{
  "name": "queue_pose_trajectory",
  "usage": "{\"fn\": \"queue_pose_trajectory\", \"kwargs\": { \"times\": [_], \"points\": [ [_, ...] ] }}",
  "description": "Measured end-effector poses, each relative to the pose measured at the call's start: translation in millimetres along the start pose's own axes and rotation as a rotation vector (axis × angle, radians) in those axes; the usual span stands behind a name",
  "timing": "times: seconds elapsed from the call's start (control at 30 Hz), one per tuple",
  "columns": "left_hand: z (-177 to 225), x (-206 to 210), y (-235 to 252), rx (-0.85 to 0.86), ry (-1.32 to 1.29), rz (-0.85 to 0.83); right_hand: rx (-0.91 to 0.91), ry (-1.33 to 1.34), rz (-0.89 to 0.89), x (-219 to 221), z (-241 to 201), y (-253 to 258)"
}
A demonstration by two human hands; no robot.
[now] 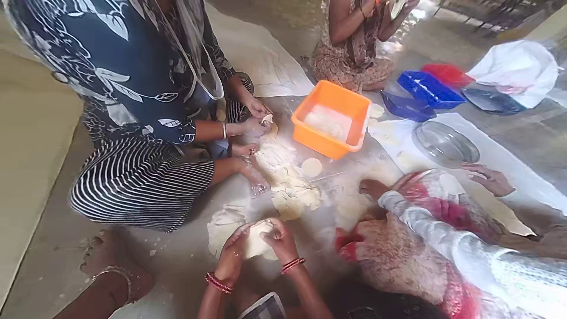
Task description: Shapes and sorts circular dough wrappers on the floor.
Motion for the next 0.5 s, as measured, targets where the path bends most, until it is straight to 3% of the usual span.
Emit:
{"fn": "queue_pose_trajectory", "kwargs": {
  "times": [0.27, 0.5],
  "points": [
    [-3, -33, 6, -0.003, -0.001, 0.118, -0.295, -0.556, -0.073, 32, -17, 14],
    [-5, -48, 11, -0.011, -0.056, 0.162, -0.376, -0.643, -0.123, 49, -21, 18]
  ]
}}
Point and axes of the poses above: each hand's wrist, its own y-axis towards the middle knuckle, its own x-axis out of the palm, z = x × y, the point moved 8 cm from there along y, towards the middle knuckle, and after that the axes turned 11 degrees about -x, right-handed, at the moved point
